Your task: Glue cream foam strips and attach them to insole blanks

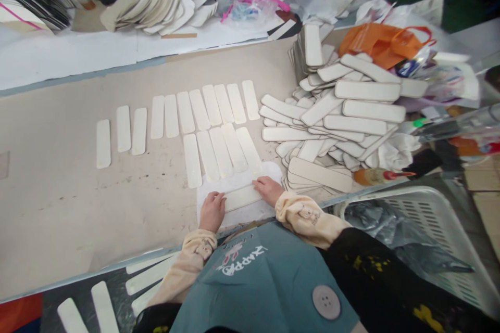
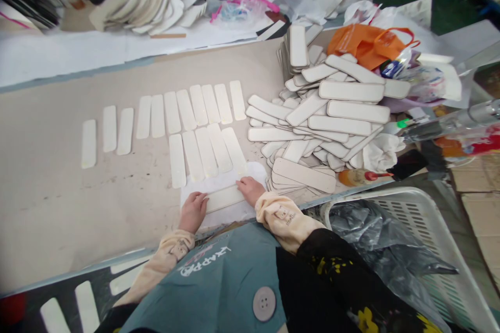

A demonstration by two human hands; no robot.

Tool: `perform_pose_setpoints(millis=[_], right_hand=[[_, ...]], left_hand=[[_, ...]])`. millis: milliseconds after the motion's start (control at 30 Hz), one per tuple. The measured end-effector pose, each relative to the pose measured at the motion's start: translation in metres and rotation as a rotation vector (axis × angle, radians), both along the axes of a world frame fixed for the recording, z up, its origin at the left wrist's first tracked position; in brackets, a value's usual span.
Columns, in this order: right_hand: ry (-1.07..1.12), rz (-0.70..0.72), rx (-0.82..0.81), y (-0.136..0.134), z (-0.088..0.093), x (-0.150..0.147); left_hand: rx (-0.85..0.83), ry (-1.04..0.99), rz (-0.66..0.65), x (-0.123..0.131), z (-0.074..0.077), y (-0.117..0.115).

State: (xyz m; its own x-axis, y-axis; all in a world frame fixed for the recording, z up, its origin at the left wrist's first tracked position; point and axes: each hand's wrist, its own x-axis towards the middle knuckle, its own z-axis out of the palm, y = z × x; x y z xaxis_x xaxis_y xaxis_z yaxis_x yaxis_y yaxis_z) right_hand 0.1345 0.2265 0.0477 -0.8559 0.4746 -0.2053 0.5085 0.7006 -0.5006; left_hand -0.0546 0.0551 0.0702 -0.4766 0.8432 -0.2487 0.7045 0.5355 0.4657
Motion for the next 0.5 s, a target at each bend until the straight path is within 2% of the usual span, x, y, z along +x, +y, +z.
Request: perform_pose_setpoints(millis=[200,500], right_hand=[[-0.053,0.09,0.026,0.005,-0.007,-0.013],[-0.089,0.127,0.05,0.006,-0.008,-0.014]], left_hand=[[-0.014,-0.014,-0.12,0.009,-0.016,0.026],[-0.023,-0.026,-0.095,0.01,-0.027,0.027]])
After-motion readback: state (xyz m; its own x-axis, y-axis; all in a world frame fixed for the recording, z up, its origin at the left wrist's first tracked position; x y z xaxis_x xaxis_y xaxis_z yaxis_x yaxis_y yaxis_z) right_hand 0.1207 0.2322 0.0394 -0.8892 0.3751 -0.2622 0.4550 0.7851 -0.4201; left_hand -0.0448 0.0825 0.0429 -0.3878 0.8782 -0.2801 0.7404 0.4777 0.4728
